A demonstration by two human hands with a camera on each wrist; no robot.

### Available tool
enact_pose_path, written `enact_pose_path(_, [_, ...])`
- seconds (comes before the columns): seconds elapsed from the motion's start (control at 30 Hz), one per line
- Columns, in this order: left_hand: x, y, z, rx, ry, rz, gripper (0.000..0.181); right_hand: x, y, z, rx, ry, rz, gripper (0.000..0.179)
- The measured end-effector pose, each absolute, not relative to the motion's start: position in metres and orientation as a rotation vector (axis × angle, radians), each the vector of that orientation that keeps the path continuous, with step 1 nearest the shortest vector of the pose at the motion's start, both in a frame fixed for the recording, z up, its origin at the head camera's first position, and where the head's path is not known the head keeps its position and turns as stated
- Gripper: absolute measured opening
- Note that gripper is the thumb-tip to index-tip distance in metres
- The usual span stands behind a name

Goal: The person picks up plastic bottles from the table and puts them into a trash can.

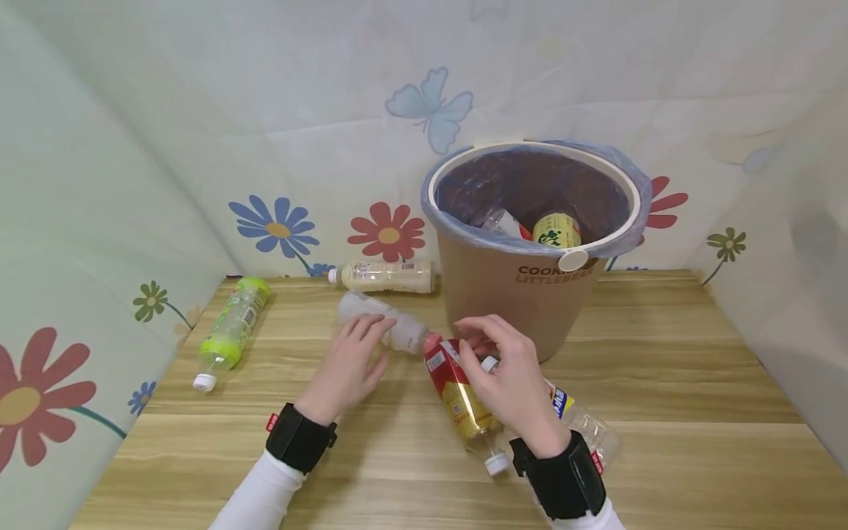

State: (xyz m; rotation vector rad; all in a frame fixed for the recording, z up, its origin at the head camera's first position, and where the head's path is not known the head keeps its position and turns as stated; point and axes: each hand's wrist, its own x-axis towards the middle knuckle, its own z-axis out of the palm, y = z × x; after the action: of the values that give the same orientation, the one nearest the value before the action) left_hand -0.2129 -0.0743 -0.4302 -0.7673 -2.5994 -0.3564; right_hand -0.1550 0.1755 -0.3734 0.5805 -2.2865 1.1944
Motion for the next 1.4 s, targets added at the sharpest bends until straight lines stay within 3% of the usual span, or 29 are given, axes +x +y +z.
enact_pose_path(0.63, [-0.262, -0.088, -0.450, -0.705, -2.854, -0.149, 0.078, -0.156, 0.171, -0.376, 0.648, -2.270, 1.225, 0.026])
enact_pose_path(1.03, [-0.257, -0.099, -0.452, -0.577, -2.899, -0.152, 0.070, -0.155, 0.175, -0.375, 0.638, -2.304, 1.242, 0.026])
enact_pose_path(1.4, [-0.229, -0.108, -0.444, -0.481, -2.878, -0.248, 0.062, -0.154, 0.178, -0.373, 0.612, -2.330, 1.257, 0.027])
